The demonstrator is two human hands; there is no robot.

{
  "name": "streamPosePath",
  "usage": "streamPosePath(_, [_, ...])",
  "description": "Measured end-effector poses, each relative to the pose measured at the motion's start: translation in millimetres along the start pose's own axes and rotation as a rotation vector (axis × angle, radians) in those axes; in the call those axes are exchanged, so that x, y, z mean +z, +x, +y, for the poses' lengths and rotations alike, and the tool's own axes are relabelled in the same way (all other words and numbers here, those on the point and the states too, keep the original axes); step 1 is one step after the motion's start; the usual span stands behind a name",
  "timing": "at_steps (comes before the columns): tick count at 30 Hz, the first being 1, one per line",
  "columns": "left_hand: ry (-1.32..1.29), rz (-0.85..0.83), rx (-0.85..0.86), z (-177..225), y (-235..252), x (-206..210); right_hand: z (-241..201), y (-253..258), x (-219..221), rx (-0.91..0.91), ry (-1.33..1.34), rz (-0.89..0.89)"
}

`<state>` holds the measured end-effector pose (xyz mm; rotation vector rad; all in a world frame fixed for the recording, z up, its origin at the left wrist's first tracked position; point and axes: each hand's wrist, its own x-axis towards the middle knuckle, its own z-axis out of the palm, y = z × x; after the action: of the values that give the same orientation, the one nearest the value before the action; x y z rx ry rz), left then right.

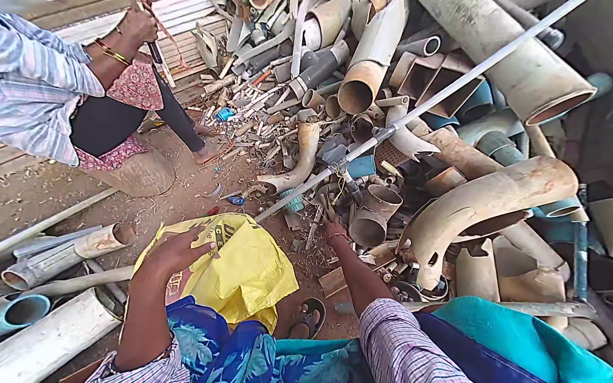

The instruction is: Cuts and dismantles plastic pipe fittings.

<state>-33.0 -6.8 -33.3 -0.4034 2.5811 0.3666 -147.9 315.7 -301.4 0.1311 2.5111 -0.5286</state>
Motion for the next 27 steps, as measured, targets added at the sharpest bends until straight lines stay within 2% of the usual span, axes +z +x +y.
streamPosePath(5, [0.007, -0.049, 0.034, 6, 6, 7, 5, 13, 4, 0.022, 0.024, -0.081])
streamPosePath(10, [0.034, -0.075, 0.029, 14, 6, 5, 10, 34, 15, 0.008, 0.059, -0.074])
streamPosePath(14, [0.072, -0.098, 0.038, 18, 5, 5, -3, 13, 21, 0.059, -0.048, 0.008])
streamPosePath(17, [0.069, -0.099, 0.04, 23, 0, 2, -15, -5, 43, 0.097, -0.003, 0.071])
streamPosePath(21, [0.075, -0.088, 0.074, 32, -2, 3, -34, -28, 55, 0.138, 0.114, -0.009])
streamPosePath(27, [0.088, -0.058, 0.116, 44, -4, 7, -42, -41, 40, -0.001, 0.231, -0.128])
